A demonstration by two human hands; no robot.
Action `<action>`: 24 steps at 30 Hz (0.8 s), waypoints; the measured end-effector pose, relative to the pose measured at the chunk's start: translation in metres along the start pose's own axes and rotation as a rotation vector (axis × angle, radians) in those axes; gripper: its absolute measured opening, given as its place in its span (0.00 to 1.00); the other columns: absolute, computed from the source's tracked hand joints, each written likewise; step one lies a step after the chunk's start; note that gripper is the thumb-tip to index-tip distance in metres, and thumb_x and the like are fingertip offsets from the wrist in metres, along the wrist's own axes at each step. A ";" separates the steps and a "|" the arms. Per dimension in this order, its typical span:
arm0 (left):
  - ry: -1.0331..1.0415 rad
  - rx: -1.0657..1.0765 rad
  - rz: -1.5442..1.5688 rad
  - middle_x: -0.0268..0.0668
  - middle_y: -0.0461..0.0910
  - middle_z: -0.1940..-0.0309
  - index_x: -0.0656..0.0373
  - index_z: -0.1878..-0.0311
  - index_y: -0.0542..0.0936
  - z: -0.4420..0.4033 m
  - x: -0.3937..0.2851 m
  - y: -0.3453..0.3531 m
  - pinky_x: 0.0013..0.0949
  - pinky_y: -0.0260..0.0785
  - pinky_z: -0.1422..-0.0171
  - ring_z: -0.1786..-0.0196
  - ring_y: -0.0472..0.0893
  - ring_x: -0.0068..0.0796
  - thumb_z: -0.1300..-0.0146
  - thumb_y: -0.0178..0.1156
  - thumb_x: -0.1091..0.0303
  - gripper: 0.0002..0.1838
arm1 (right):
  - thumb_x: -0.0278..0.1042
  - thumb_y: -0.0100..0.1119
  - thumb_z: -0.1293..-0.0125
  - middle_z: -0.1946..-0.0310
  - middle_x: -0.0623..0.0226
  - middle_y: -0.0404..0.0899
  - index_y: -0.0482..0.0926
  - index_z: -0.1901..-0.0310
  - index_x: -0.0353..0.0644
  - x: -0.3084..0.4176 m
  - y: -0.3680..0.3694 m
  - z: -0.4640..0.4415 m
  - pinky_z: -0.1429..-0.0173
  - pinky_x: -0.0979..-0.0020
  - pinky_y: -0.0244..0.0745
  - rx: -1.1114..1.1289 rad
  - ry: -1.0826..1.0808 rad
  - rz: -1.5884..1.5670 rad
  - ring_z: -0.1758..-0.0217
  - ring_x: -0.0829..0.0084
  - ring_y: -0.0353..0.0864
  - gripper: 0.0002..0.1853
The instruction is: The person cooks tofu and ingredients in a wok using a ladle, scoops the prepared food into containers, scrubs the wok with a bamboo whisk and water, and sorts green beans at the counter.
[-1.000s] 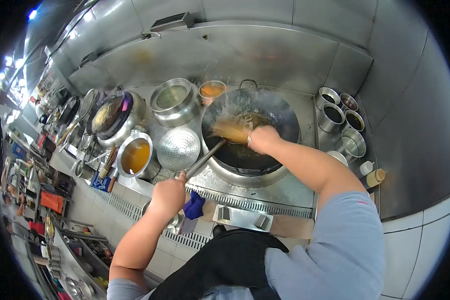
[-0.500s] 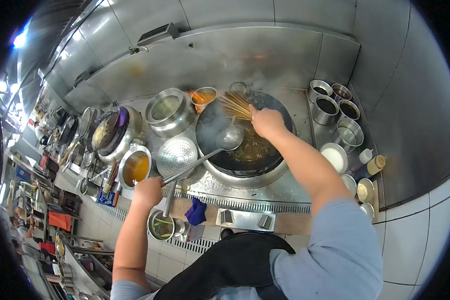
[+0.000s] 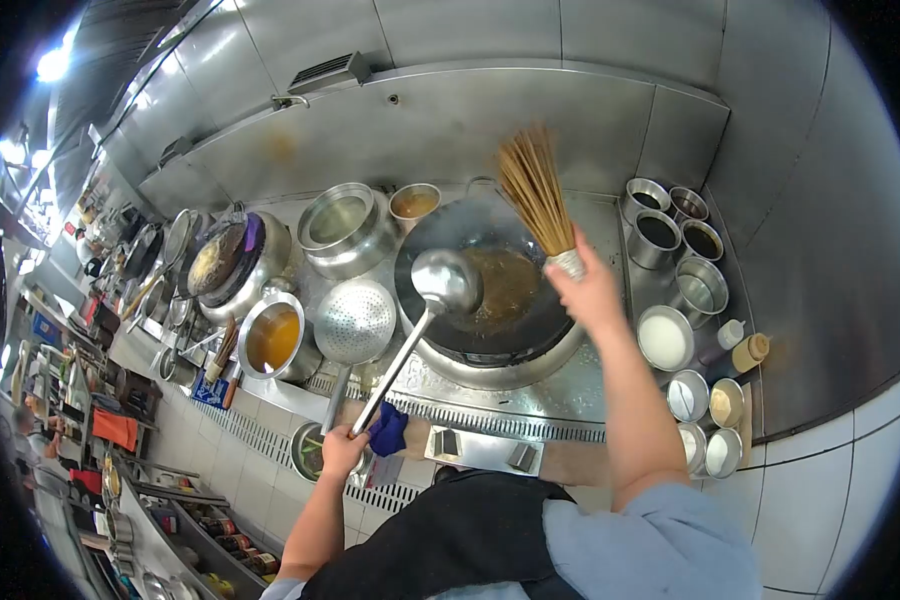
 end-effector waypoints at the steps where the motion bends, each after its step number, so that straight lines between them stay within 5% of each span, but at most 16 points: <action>1: 0.006 0.005 0.078 0.48 0.81 0.78 0.64 0.70 0.83 -0.001 -0.009 0.004 0.40 0.72 0.64 0.73 0.81 0.43 0.53 0.66 0.57 0.17 | 0.42 0.62 0.44 0.56 0.51 0.82 0.60 0.29 0.62 -0.012 0.019 -0.005 0.50 0.60 0.76 0.159 -0.161 0.339 0.55 0.54 0.83 0.39; 2: 0.015 0.012 0.156 0.47 0.81 0.79 0.65 0.70 0.82 -0.001 -0.015 0.006 0.39 0.72 0.66 0.75 0.81 0.39 0.52 0.65 0.58 0.16 | 0.42 0.61 0.44 0.56 0.51 0.82 0.60 0.29 0.62 -0.008 0.041 0.003 0.50 0.59 0.76 0.316 -0.318 0.679 0.55 0.54 0.83 0.39; 3: -0.008 0.028 0.259 0.45 0.80 0.81 0.67 0.70 0.82 0.001 -0.013 0.010 0.38 0.71 0.67 0.77 0.80 0.32 0.51 0.64 0.60 0.16 | 0.41 0.60 0.45 0.55 0.50 0.81 0.61 0.30 0.61 -0.029 0.037 0.000 0.49 0.58 0.76 0.386 -0.088 0.960 0.54 0.52 0.82 0.38; 4: -0.001 0.029 0.255 0.45 0.80 0.81 0.67 0.70 0.82 0.003 -0.007 0.009 0.38 0.71 0.67 0.77 0.80 0.32 0.51 0.64 0.60 0.16 | 0.42 0.58 0.44 0.53 0.49 0.80 0.63 0.31 0.60 -0.022 0.027 -0.003 0.47 0.56 0.76 0.445 -0.115 1.195 0.53 0.50 0.81 0.36; 7: 0.035 0.102 0.325 0.43 0.77 0.84 0.71 0.73 0.80 0.002 -0.005 0.021 0.37 0.70 0.69 0.78 0.77 0.28 0.50 0.65 0.60 0.17 | 0.42 0.61 0.46 0.58 0.51 0.82 0.63 0.31 0.56 -0.001 -0.002 -0.012 0.51 0.58 0.76 0.233 -0.211 0.964 0.56 0.52 0.82 0.37; 9: -0.041 0.146 0.403 0.43 0.77 0.84 0.71 0.73 0.79 0.005 -0.009 0.032 0.37 0.70 0.70 0.78 0.77 0.28 0.50 0.65 0.60 0.18 | 0.38 0.63 0.47 0.61 0.48 0.81 0.60 0.30 0.54 0.022 -0.019 0.002 0.54 0.55 0.77 -0.014 -0.036 0.054 0.61 0.49 0.82 0.40; 10: -0.102 0.191 0.474 0.43 0.77 0.84 0.72 0.74 0.79 0.004 -0.012 0.039 0.37 0.70 0.70 0.79 0.77 0.29 0.50 0.65 0.60 0.18 | 0.34 0.62 0.48 0.61 0.45 0.81 0.58 0.30 0.51 0.026 -0.008 0.007 0.55 0.52 0.76 -0.162 -0.233 0.070 0.63 0.44 0.81 0.41; 11: -0.099 0.198 0.472 0.43 0.77 0.84 0.72 0.74 0.79 0.001 -0.019 0.040 0.37 0.70 0.70 0.79 0.77 0.29 0.50 0.65 0.60 0.18 | 0.34 0.62 0.47 0.60 0.44 0.80 0.59 0.31 0.50 0.016 0.023 0.009 0.54 0.52 0.76 0.028 -0.198 0.405 0.62 0.44 0.81 0.39; 12: -0.035 0.095 0.423 0.46 0.77 0.84 0.72 0.74 0.79 -0.006 -0.029 0.030 0.38 0.70 0.70 0.79 0.77 0.31 0.50 0.64 0.60 0.18 | 0.35 0.61 0.46 0.59 0.44 0.80 0.59 0.32 0.49 0.002 0.047 0.012 0.53 0.52 0.75 0.223 -0.162 0.739 0.60 0.44 0.80 0.38; 16: 0.020 -0.259 0.181 0.51 0.77 0.81 0.69 0.71 0.79 -0.002 -0.084 -0.042 0.42 0.70 0.67 0.76 0.80 0.42 0.49 0.62 0.62 0.15 | 0.36 0.61 0.44 0.54 0.48 0.79 0.61 0.33 0.45 -0.022 0.053 0.001 0.49 0.53 0.75 0.287 -0.160 0.975 0.54 0.49 0.81 0.36; 18: 0.484 -0.636 0.081 0.37 0.74 0.83 0.66 0.65 0.77 0.011 -0.109 -0.079 0.36 0.68 0.70 0.78 0.75 0.28 0.45 0.62 0.69 0.09 | 0.36 0.60 0.43 0.53 0.49 0.78 0.63 0.34 0.46 0.018 0.049 0.019 0.49 0.55 0.75 0.301 -0.280 0.996 0.53 0.51 0.81 0.34; 19: 0.463 -0.642 0.079 0.37 0.74 0.83 0.66 0.65 0.77 0.014 -0.104 -0.087 0.36 0.68 0.70 0.78 0.75 0.28 0.45 0.62 0.69 0.09 | 0.36 0.57 0.40 0.55 0.50 0.80 0.66 0.36 0.42 0.046 0.053 0.034 0.51 0.55 0.76 0.315 -0.332 1.102 0.52 0.54 0.81 0.30; 21: 0.142 -0.145 0.341 0.38 0.74 0.80 0.66 0.58 0.77 0.000 -0.083 -0.069 0.35 0.68 0.69 0.77 0.75 0.27 0.45 0.63 0.70 0.13 | 0.36 0.56 0.40 0.57 0.50 0.81 0.69 0.38 0.39 0.060 0.095 0.049 0.51 0.55 0.76 0.442 -0.311 1.184 0.53 0.54 0.82 0.27; 24: 0.004 -0.153 0.262 0.38 0.72 0.81 0.67 0.57 0.77 0.015 -0.066 -0.073 0.33 0.69 0.69 0.76 0.76 0.25 0.44 0.63 0.69 0.14 | 0.34 0.52 0.39 0.64 0.51 0.84 0.80 0.51 0.35 -0.013 0.189 0.010 0.52 0.57 0.78 0.689 -0.345 1.295 0.57 0.55 0.84 0.18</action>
Point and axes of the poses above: each hand's wrist, its own z-axis away from the middle knuckle, its own y-axis out of the palm, x = y × z, the point moved 9 cm from there along -z, towards the middle knuckle
